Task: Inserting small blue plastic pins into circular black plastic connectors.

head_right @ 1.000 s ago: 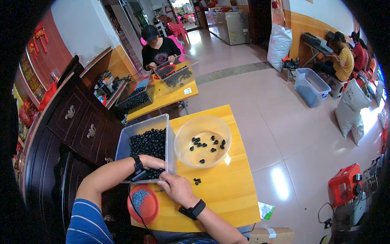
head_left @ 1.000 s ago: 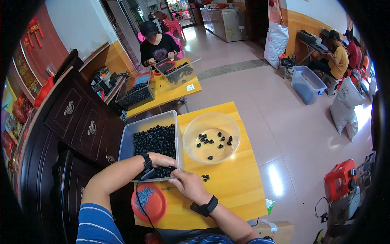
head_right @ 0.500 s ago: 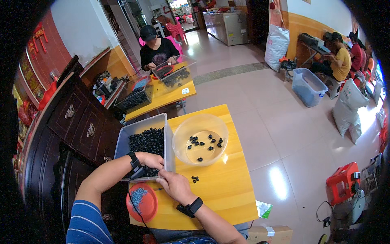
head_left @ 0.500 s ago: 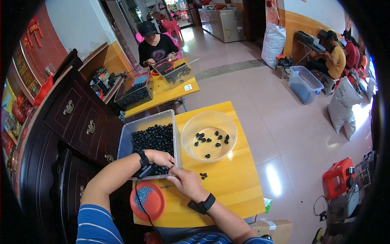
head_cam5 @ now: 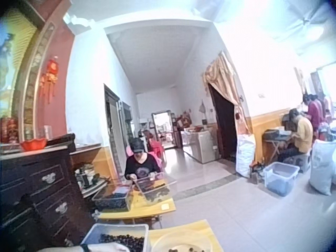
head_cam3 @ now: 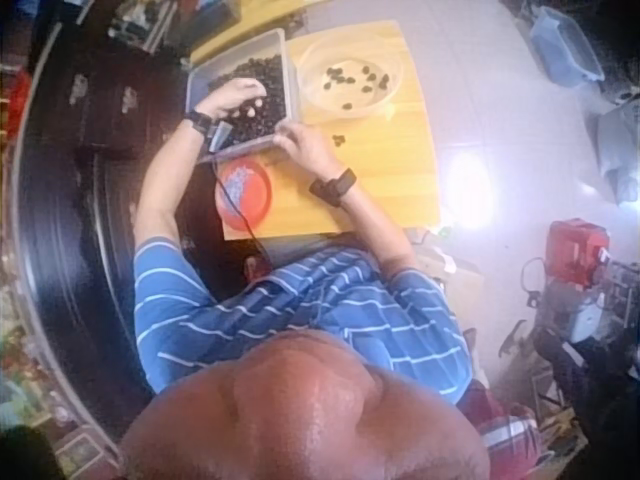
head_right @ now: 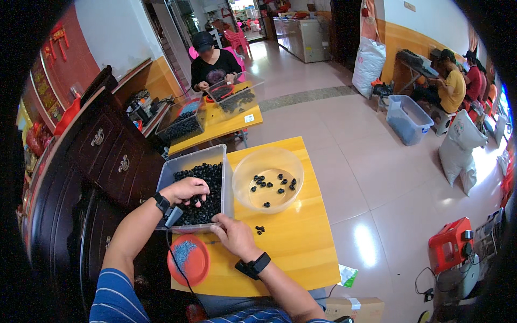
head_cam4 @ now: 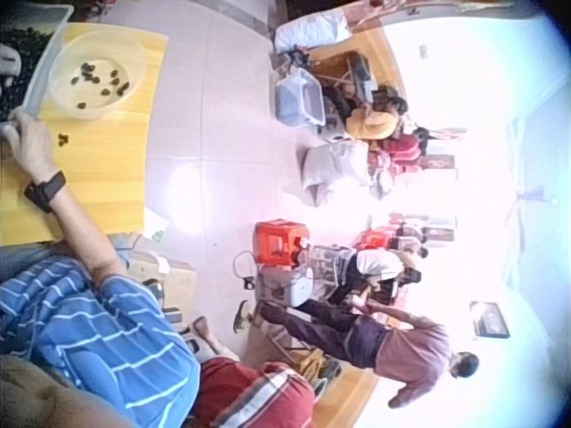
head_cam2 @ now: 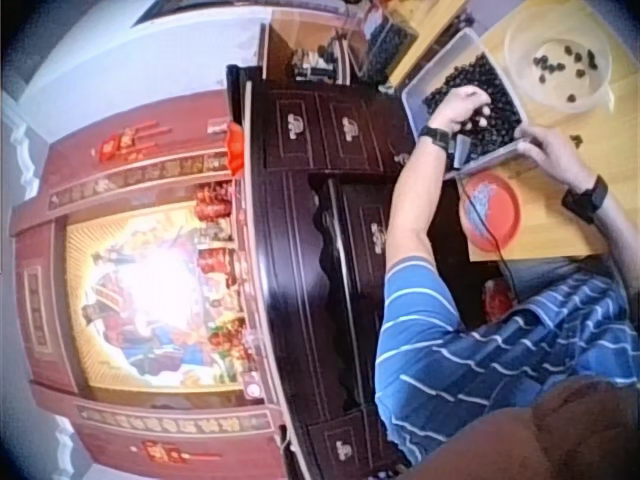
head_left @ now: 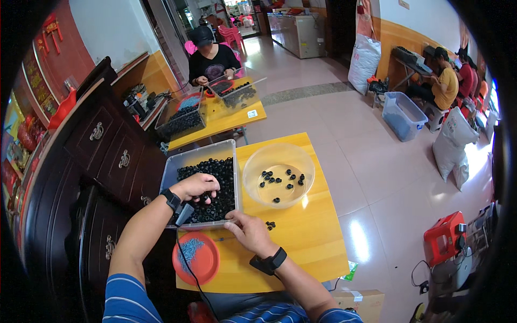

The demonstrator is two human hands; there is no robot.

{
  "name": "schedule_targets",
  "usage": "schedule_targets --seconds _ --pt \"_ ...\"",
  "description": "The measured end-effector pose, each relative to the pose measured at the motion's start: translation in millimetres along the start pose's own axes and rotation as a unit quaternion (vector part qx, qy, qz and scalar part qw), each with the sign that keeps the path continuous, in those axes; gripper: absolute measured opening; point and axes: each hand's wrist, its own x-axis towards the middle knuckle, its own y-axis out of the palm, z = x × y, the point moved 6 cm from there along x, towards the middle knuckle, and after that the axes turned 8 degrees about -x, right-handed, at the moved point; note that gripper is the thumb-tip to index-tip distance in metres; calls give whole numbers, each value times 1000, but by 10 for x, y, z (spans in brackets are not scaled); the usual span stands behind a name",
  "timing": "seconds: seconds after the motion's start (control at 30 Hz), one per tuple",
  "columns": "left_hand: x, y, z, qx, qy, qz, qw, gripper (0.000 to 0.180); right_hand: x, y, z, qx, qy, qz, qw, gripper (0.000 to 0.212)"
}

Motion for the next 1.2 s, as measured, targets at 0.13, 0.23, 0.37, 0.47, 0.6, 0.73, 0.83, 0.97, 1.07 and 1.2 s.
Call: schedule_targets --seconds 0.13,0.23,0.37,0.47,0.6,0.73,0.83,0.97,1.07,1.2 --pt "-303 -15 -175 -95 63 -27 993 21 -134 -47 -3 97 58 -19 993 28" --pt "-508 53 -346 -184 111 -11 976 22 -262 -38 -129 161 116 -38 979 28" --pt "-778 339 -496 -313 187 49 930 21 -493 -139 -118 361 174 -103 910 30" --pt "-918 748 -469 -395 170 70 900 21 -701 -186 -178 458 196 -163 852 33" --pt "-819 1482 -157 -438 154 89 881 22 -895 -199 -285 481 176 -219 831 41" --pt "-460 2142 314 -479 143 24 866 23 -1056 -174 -433 415 152 -246 863 48" --pt "-281 2327 570 -460 155 -81 871 22 -1094 -115 -485 311 212 -240 895 52" --pt "-189 2395 674 -365 263 -224 865 21 -1067 -2 -692 233 145 -210 938 51" --pt "-227 2308 740 -294 304 -316 849 19 -1060 87 -749 132 111 -188 967 46" --pt "-271 2281 788 -275 277 -320 863 18 -1034 83 -628 65 120 -178 975 51"
